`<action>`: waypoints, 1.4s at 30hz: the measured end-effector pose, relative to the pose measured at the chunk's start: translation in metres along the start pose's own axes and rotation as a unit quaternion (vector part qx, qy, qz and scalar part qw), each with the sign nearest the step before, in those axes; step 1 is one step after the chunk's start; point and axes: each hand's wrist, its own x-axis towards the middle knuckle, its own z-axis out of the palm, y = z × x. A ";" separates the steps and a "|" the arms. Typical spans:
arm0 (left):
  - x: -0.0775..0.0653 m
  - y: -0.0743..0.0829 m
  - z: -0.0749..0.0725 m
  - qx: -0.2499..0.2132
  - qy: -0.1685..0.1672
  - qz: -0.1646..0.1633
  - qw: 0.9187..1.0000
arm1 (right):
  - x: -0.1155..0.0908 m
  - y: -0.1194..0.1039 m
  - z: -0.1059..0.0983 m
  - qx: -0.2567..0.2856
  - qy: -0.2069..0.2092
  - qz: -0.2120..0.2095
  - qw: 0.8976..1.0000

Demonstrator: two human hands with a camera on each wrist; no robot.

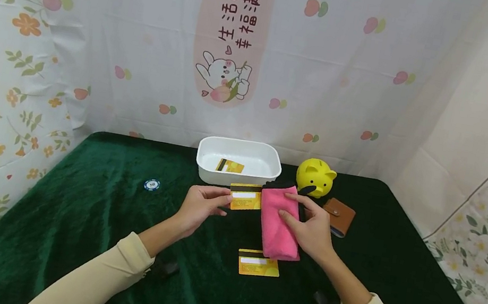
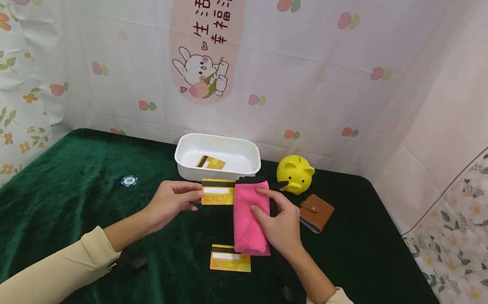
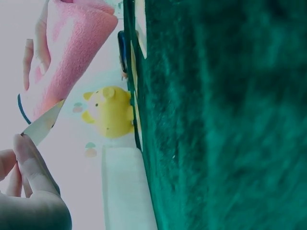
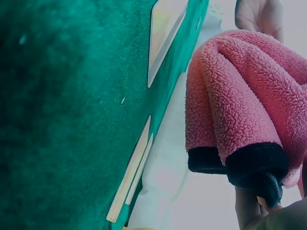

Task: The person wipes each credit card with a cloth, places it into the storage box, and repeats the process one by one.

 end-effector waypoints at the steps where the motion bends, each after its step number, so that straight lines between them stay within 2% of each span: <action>1: 0.000 0.001 0.000 -0.002 0.005 -0.001 1.000 | 0.000 0.001 0.000 -0.002 0.001 0.001 1.000; 8: 0.014 0.004 -0.003 -0.028 0.049 -0.007 0.998 | -0.004 0.000 -0.003 0.001 0.006 0.017 1.000; 12: 0.026 0.003 -0.007 -0.066 0.088 -0.017 0.994 | -0.005 0.000 -0.003 -0.001 0.005 0.018 1.000; 15: 0.033 0.001 -0.009 -0.085 0.101 -0.022 0.991 | -0.005 0.000 -0.002 0.000 0.003 0.022 1.000; 23: 0.038 -0.004 -0.009 -0.077 0.082 -0.046 0.993 | -0.007 -0.032 -0.007 -0.001 -0.005 0.020 1.000; 26: 0.039 -0.005 -0.007 -0.065 0.063 -0.043 0.995 | -0.007 -0.034 -0.008 0.002 -0.007 0.021 1.000; 28: 0.038 -0.006 -0.005 -0.038 0.037 -0.042 0.998 | -0.006 -0.035 -0.009 0.005 -0.008 0.020 1.000; 30: 0.037 -0.006 -0.002 0.017 0.004 -0.036 0.999 | -0.006 -0.035 -0.010 0.008 -0.011 0.022 1.000; 33: 0.036 -0.006 0.003 0.118 -0.037 -0.026 0.992 | -0.005 -0.036 -0.010 0.009 -0.012 0.022 1.000; 36: 0.040 -0.004 0.005 0.205 -0.049 -0.015 0.977 | -0.003 -0.038 -0.010 0.009 -0.008 0.022 1.000; 38: 0.044 -0.003 0.004 0.251 -0.044 -0.025 0.967 | -0.003 -0.040 -0.010 0.008 -0.007 0.023 1.000; 41: 0.052 -0.004 -0.001 0.329 -0.034 -0.049 0.943 | -0.003 -0.042 -0.009 0.004 -0.009 0.028 1.000; 42: 0.054 -0.005 -0.003 0.356 -0.030 -0.059 0.932 | -0.004 -0.042 -0.009 0.003 -0.011 0.030 0.999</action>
